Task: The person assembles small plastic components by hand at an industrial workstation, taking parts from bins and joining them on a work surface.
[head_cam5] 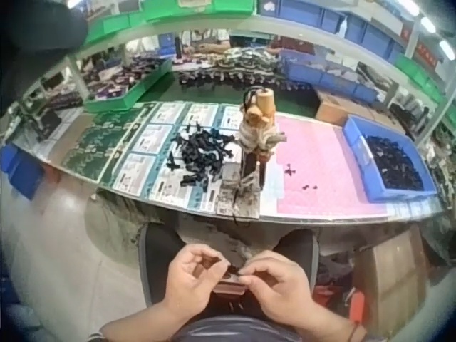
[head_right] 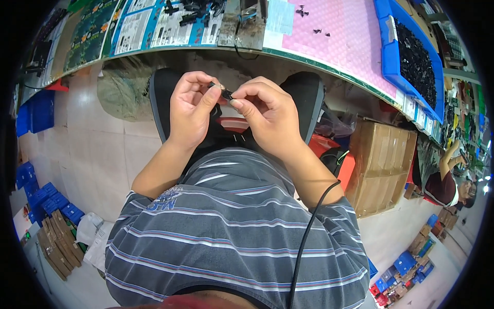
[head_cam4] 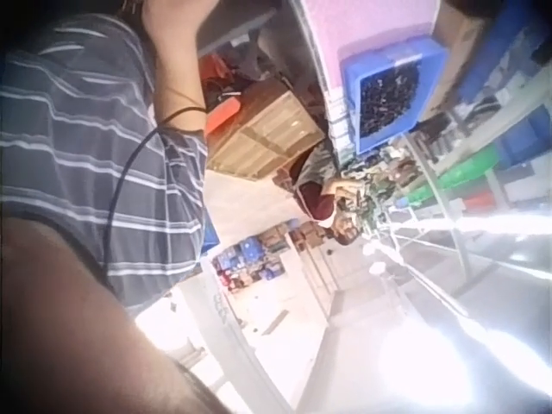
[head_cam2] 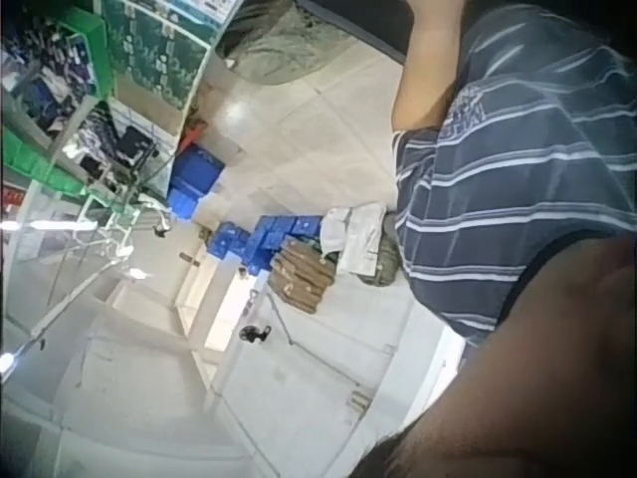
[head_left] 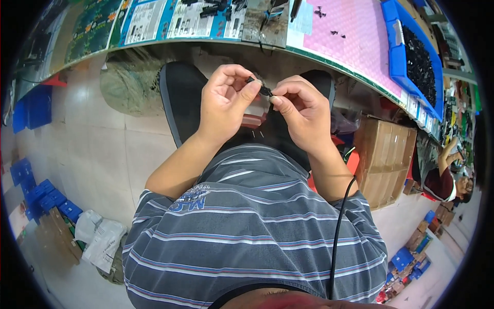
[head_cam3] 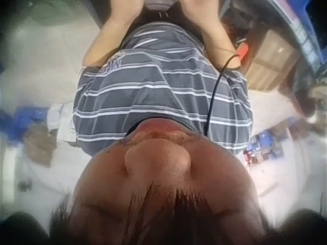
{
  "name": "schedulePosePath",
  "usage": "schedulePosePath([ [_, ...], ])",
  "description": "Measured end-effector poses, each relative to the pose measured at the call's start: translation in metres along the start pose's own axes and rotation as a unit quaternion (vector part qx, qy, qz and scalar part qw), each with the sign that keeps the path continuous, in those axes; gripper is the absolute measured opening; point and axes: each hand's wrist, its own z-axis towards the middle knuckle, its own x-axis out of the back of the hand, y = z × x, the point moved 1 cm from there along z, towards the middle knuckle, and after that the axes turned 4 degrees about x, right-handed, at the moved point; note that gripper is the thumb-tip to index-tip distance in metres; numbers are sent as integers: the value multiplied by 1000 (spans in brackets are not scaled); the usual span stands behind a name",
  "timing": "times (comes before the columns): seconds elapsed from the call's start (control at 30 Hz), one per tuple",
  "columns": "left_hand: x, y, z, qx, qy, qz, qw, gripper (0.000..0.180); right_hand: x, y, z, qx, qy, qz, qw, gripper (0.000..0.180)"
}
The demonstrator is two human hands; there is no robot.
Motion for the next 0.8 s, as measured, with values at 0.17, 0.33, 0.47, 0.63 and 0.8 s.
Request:
schedulePosePath([
  [0.17, -1, -6, -15, -9, 18, -42, 999, 23, -6, 6, -8, -13, -37, -46, 998, 9],
  [0.33, 5, -13, -23, -26, 8, -17, 999, 23, -10, 11, -14, -25, -35, -29, 999, 9],
  [0.47, 4, -13, -27, -29, 3, -12, 999, 24, -10, 10, -17, -31, -25, -42, 998, 10],
  [0.63, 6, -20, -25, -70, -9, 14, 997, 24, -6, 8, -18, -40, -31, -64, 997, 10],
  [0.8, 3, -19, -24, -60, -5, 15, 998, 24, -4, 6, -15, -16, -37, -94, 995, 8],
])
